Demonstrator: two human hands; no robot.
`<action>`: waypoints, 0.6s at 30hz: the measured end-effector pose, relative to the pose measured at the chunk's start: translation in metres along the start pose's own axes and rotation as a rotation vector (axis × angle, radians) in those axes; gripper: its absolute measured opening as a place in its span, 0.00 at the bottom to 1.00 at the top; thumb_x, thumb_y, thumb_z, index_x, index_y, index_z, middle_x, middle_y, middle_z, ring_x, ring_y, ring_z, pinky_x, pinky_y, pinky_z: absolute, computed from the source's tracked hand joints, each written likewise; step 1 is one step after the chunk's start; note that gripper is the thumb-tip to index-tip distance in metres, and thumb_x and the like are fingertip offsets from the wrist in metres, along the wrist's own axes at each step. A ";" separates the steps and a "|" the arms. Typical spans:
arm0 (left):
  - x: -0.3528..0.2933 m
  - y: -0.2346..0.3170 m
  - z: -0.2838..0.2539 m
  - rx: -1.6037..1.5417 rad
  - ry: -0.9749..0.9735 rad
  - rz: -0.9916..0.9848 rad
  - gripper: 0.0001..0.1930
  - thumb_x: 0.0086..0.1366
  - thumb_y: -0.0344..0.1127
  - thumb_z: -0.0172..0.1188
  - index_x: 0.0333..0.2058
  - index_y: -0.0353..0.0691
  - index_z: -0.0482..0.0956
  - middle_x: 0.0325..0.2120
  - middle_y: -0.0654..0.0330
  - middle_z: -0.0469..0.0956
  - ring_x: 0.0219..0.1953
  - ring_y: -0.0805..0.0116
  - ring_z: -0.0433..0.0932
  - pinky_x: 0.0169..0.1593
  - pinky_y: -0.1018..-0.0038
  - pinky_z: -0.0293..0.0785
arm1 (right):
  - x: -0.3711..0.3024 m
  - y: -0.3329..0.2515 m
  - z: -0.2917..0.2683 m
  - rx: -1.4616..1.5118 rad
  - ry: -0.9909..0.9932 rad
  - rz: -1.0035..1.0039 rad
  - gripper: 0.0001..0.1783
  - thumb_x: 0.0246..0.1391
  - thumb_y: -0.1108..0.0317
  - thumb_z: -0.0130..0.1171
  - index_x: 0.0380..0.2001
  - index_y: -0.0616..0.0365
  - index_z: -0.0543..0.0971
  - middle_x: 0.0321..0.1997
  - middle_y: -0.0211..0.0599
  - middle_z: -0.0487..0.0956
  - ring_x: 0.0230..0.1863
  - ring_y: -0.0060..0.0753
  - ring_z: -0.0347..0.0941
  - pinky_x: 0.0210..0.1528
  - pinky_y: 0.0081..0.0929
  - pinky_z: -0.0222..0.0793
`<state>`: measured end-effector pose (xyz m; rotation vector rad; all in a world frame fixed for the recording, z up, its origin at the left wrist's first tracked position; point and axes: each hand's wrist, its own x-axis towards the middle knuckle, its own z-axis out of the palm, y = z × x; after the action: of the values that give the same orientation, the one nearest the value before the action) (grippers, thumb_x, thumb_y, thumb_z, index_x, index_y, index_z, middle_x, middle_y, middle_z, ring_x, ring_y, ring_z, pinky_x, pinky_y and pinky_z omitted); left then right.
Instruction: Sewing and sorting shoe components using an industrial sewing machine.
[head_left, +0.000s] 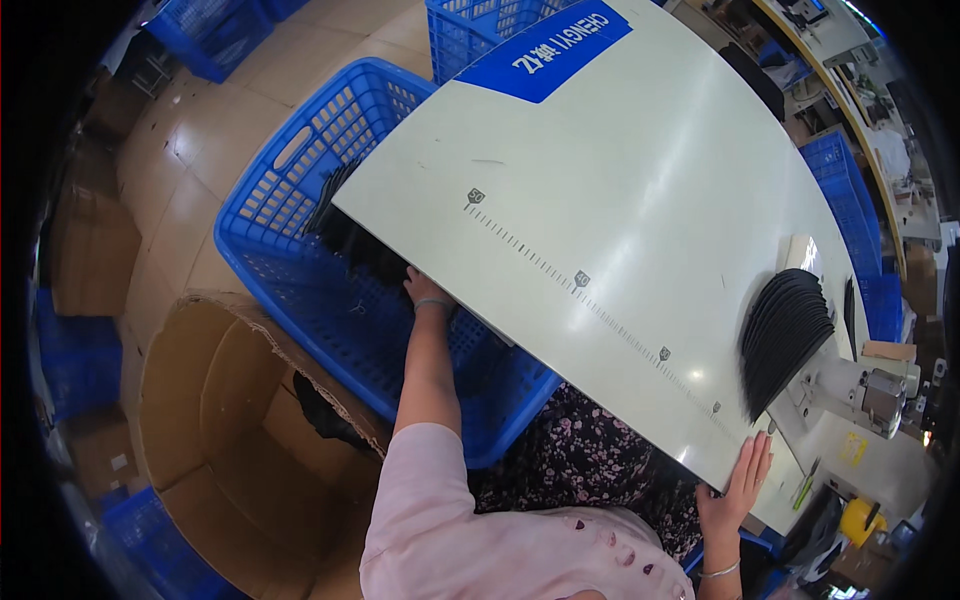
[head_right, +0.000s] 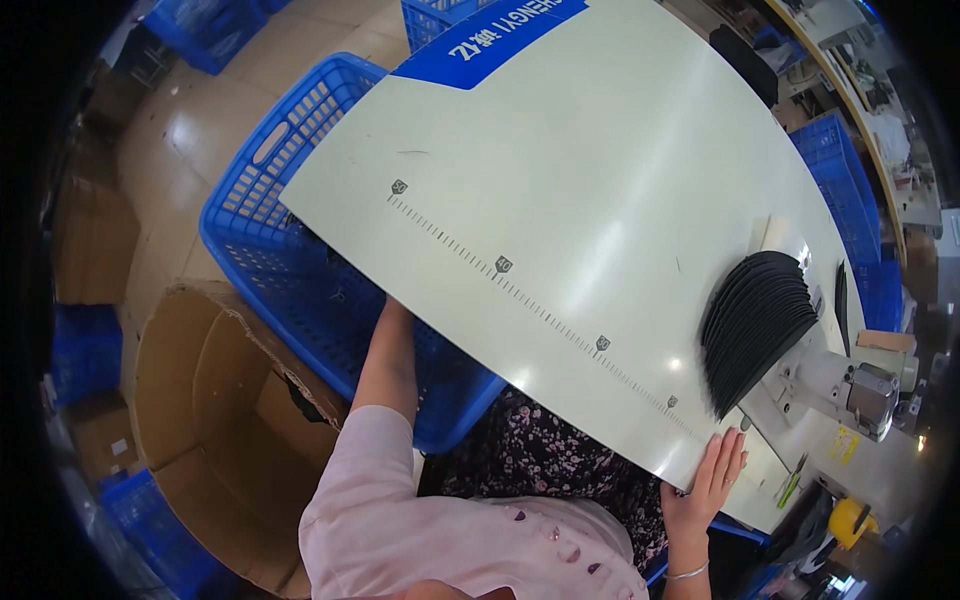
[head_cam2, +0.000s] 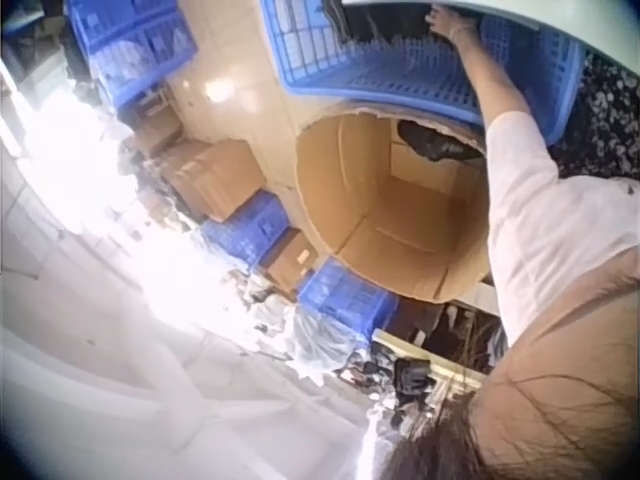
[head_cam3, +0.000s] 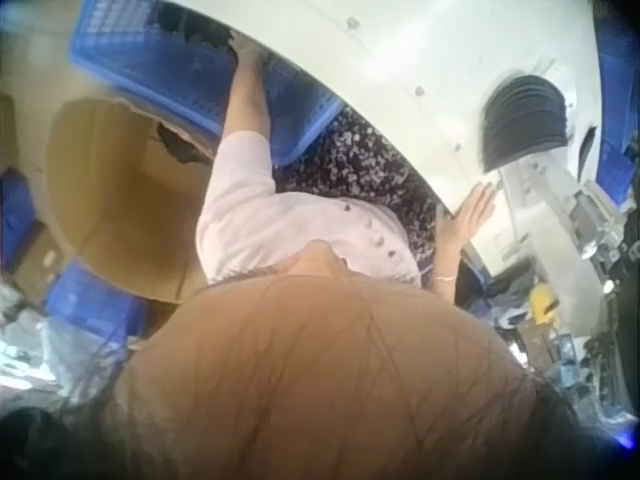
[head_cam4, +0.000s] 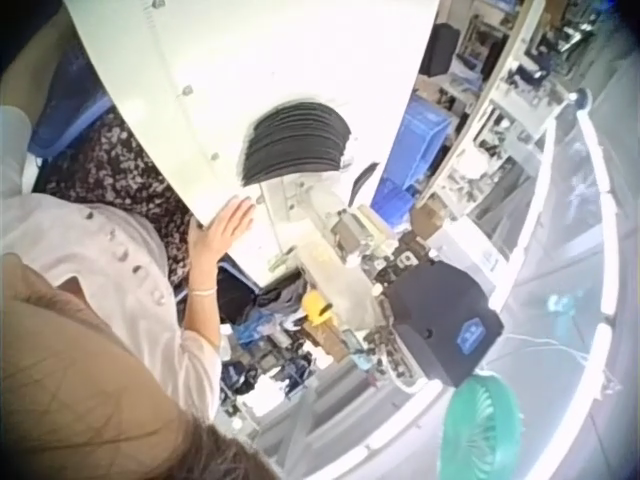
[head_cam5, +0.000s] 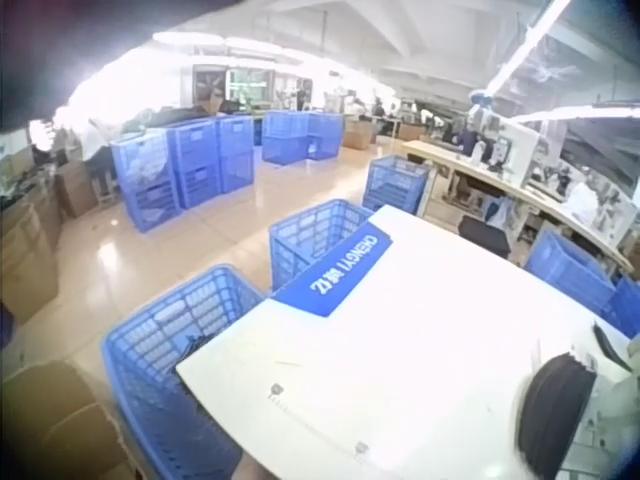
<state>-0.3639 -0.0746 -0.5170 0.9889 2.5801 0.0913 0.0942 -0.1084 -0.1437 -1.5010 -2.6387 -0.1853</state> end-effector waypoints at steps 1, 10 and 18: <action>0.002 0.014 0.006 -0.079 -0.070 0.037 0.35 0.58 0.53 0.53 0.63 0.47 0.60 0.64 0.53 0.57 0.64 0.49 0.53 0.60 0.42 0.53 | 0.000 0.001 0.001 -0.027 0.002 0.006 0.47 0.30 0.79 0.63 0.61 0.67 0.60 0.67 0.58 0.58 0.69 0.62 0.50 0.69 0.56 0.41; 0.076 -0.072 0.165 0.253 0.735 0.258 0.40 0.51 0.58 0.61 0.61 0.49 0.64 0.65 0.54 0.56 0.67 0.56 0.54 0.63 0.48 0.55 | -0.001 -0.003 -0.004 0.002 -0.010 -0.003 0.49 0.31 0.78 0.66 0.62 0.67 0.59 0.67 0.59 0.57 0.69 0.61 0.50 0.69 0.56 0.42; 0.057 -0.081 0.159 0.122 0.381 0.334 0.40 0.48 0.57 0.64 0.59 0.47 0.66 0.63 0.53 0.60 0.64 0.56 0.59 0.62 0.51 0.59 | -0.001 -0.003 0.003 0.006 -0.011 0.010 0.50 0.30 0.78 0.68 0.62 0.66 0.59 0.67 0.58 0.57 0.69 0.61 0.50 0.69 0.56 0.41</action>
<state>-0.3955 -0.1096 -0.6984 1.5761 2.7498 0.2324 0.0923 -0.1100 -0.1465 -1.5178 -2.6375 -0.1691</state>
